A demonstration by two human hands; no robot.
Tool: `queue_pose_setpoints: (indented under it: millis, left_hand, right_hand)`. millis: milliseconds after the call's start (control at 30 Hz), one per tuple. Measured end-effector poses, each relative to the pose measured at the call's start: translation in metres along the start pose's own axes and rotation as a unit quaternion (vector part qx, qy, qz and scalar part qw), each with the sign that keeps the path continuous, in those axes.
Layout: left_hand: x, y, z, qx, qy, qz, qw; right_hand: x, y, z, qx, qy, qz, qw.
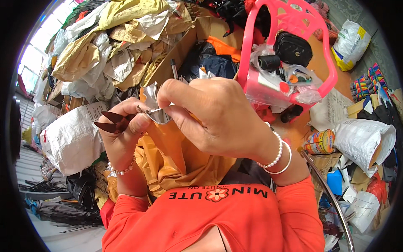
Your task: Assembling umbrellas by manually attaching the fabric to the metal rib structure.
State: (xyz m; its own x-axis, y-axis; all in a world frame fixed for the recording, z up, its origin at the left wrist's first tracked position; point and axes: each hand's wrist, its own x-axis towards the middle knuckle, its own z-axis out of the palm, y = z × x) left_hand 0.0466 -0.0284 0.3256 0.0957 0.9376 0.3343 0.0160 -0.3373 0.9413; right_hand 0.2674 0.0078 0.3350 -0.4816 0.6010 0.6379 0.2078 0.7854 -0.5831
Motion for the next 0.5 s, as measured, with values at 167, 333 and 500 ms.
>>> queue_pose_setpoints:
  millis: [167,333,500]
  left_hand:
    - [0.0003,0.0005,0.0014,-0.003,0.0,-0.001,1.0]
    - [-0.0006,-0.0053,0.0014,-0.029,-0.003,0.024,0.999]
    - [-0.0019,-0.0018,0.0052,-0.087,0.013,-0.013,0.996]
  right_hand:
    - [-0.0019,0.0028,0.0005,-0.004,-0.007,0.005,1.0]
    - [-0.0032,0.0015,0.0024,-0.018,0.01,0.007,1.0]
    - [-0.0039,-0.0025,0.0051,-0.047,0.013,-0.009,0.999]
